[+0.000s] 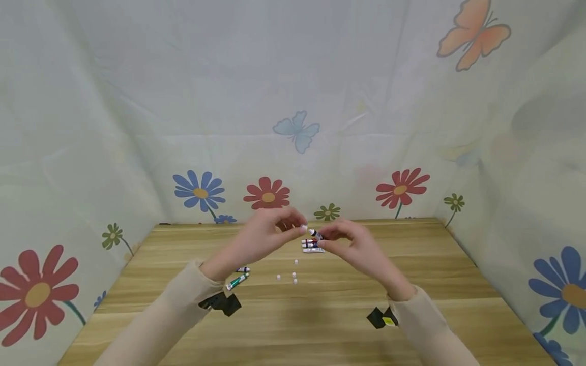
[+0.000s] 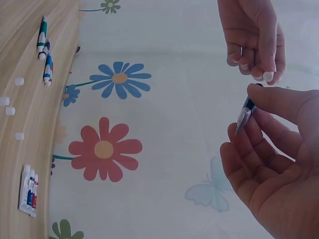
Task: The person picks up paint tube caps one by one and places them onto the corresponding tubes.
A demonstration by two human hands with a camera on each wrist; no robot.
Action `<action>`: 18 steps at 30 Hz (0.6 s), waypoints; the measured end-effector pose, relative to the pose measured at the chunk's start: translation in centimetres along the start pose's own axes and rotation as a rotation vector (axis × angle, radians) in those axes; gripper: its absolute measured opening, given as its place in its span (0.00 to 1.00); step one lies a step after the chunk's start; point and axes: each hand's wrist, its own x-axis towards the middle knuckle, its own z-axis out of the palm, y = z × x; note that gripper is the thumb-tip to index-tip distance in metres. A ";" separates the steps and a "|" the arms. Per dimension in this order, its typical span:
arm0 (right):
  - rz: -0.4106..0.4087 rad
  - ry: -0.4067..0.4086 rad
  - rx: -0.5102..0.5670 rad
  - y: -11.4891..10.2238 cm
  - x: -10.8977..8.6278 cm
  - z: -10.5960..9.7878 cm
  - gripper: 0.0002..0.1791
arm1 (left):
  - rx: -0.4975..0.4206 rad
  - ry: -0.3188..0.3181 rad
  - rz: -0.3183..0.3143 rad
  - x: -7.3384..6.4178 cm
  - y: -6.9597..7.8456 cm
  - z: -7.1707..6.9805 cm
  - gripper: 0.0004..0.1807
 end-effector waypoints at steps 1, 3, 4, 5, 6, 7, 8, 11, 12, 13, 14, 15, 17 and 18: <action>-0.006 -0.007 0.006 -0.1 0.0 0.0 0.11 | 0.006 -0.001 0.016 -0.1 0.1 0.1 0.06; -0.019 -0.018 0.009 -0.4 -0.1 0.1 0.11 | 0.017 -0.005 0.042 -0.2 0.3 0.1 0.06; -0.027 -0.022 0.007 -0.5 -0.1 0.2 0.11 | 0.022 -0.006 0.052 -0.3 0.3 0.2 0.06; -0.032 -0.024 0.007 -0.5 -0.2 0.2 0.11 | 0.028 -0.009 0.057 -0.4 0.4 0.2 0.06; -0.040 -0.027 0.005 -0.6 -0.2 0.2 0.11 | 0.032 -0.012 0.061 -0.5 0.4 0.2 0.06; -0.050 -0.027 0.004 -0.7 -0.2 0.3 0.11 | 0.040 -0.016 0.062 -0.5 0.5 0.2 0.06; -0.056 -0.027 0.004 -0.8 -0.2 0.3 0.11 | 0.045 -0.020 0.062 -0.6 0.5 0.2 0.05; -0.075 -0.030 0.010 -1.0 -0.4 0.3 0.11 | 0.057 -0.037 0.058 -0.7 0.6 0.2 0.05; -0.078 -0.032 0.013 -1.1 -0.4 0.3 0.11 | 0.058 -0.041 0.061 -0.7 0.7 0.2 0.05; -0.084 -0.032 0.018 -1.1 -0.5 0.4 0.11 | 0.058 -0.046 0.063 -0.7 0.7 0.3 0.05; -0.087 -0.033 0.018 -1.1 -0.5 0.4 0.11 | 0.056 -0.050 0.069 -0.7 0.8 0.3 0.05; -0.091 -0.035 0.019 -1.1 -0.5 0.4 0.11 | 0.058 -0.053 0.072 -0.8 0.8 0.3 0.05; -0.095 -0.035 0.018 -1.1 -0.5 0.4 0.11 | 0.063 -0.054 0.077 -0.8 0.9 0.4 0.06; -0.098 -0.033 0.015 -1.1 -0.5 0.4 0.11 | 0.067 -0.054 0.080 -0.8 1.0 0.4 0.06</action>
